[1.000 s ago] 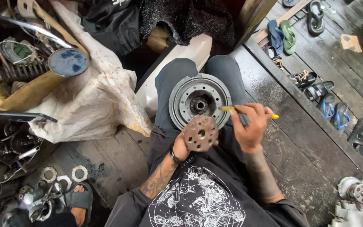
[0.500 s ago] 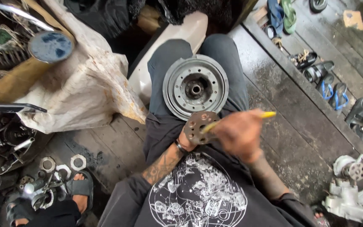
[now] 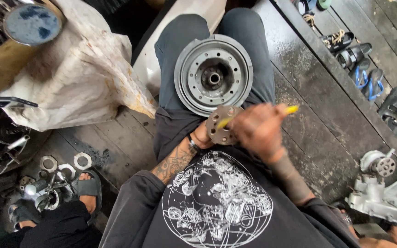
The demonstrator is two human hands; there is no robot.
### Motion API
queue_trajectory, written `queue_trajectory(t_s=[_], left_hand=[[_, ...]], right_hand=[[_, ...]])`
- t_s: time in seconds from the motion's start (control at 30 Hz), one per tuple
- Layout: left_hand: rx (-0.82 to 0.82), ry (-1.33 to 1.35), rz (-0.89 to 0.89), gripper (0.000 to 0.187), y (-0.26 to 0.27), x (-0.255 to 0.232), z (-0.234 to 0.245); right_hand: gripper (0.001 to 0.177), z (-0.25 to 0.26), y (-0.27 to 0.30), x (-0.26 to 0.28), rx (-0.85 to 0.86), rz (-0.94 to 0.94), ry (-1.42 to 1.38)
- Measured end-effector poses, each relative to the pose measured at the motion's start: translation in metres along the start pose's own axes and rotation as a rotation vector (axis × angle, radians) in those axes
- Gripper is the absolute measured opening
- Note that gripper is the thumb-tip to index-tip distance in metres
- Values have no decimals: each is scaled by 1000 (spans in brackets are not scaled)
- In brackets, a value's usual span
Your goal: The person sits on the floor and uses a yellow-handled brush to scrub the surface and holes of a circular metal mechanical part resting on their lap. The person rotates the part to access different areas while continuing to scrub.
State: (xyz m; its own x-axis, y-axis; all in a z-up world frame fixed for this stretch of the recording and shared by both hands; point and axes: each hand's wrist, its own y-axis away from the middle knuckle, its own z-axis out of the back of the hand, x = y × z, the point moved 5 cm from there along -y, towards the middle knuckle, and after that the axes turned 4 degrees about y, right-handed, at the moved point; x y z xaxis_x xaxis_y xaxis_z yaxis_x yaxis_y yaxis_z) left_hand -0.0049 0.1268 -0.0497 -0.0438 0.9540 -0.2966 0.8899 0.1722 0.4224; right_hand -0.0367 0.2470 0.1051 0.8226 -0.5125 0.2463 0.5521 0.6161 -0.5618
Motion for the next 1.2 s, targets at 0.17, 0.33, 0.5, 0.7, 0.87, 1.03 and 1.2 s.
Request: queue_trajectory(t_s=[0.17,0.33,0.5,0.7,0.87,1.03,1.2], left_hand=[[2,4,7,26,37,-15,23],[-27,-16,48,26,39,-17,40],[-63,-15,57,27,31,-13,50],[-70,-26,102,27,19,-3,54],[-60,-60,27,27,25,-12,46],[-58,-65,92,28,17,0,52],[-10,-66,86,28,18,-7,43]], right_hand=[[12,18,-2,-5,-51,-15,90],[31,-6,4,39,40,267,482],[11,14,12,-3,-132,-138,136],[20,-5,36,7,-27,31,20],[23,18,12,16,-13,18,165],[11,-1,10,7,33,-56,48],[26,3,-5,22,-11,42,54]])
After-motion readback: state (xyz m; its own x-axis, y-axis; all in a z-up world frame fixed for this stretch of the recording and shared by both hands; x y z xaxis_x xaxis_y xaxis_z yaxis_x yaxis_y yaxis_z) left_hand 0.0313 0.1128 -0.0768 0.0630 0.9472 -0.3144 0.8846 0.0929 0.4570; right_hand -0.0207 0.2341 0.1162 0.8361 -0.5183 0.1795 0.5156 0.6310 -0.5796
